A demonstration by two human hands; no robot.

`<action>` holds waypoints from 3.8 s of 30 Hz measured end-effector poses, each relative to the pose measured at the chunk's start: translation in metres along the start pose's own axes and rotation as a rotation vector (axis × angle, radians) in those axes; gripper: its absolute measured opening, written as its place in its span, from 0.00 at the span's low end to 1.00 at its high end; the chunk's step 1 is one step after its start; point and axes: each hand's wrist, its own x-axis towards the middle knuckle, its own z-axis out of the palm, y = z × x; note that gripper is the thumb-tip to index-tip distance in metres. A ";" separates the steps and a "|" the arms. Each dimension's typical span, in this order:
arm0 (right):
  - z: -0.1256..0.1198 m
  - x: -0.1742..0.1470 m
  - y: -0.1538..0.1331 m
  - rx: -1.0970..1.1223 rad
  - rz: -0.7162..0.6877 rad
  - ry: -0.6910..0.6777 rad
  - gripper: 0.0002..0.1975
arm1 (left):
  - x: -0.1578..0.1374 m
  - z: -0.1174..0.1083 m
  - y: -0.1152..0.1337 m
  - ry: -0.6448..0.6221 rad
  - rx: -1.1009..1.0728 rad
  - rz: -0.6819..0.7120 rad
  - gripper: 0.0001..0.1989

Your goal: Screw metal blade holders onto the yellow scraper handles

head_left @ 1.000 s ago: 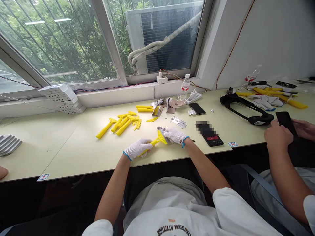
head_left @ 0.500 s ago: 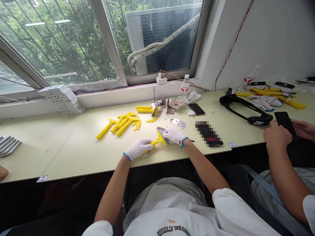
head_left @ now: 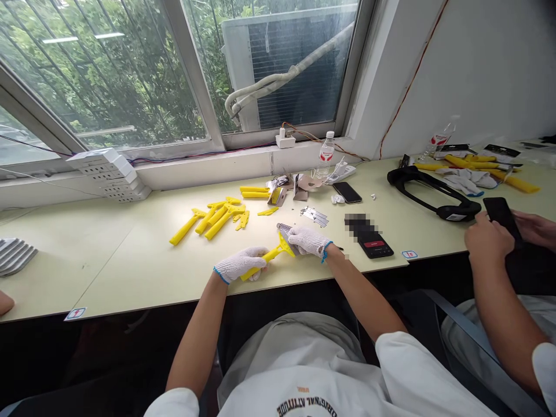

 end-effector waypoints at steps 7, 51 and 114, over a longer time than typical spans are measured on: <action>-0.010 0.060 -0.009 -0.028 0.091 0.012 0.21 | -0.003 0.006 -0.001 -0.086 -0.168 0.032 0.22; 0.003 -0.227 0.108 0.300 -0.141 0.025 0.37 | 0.027 0.043 -0.004 0.142 -0.188 0.133 0.22; -0.018 0.029 -0.023 -0.321 0.399 0.848 0.37 | 0.036 0.039 -0.003 0.319 -0.537 0.151 0.13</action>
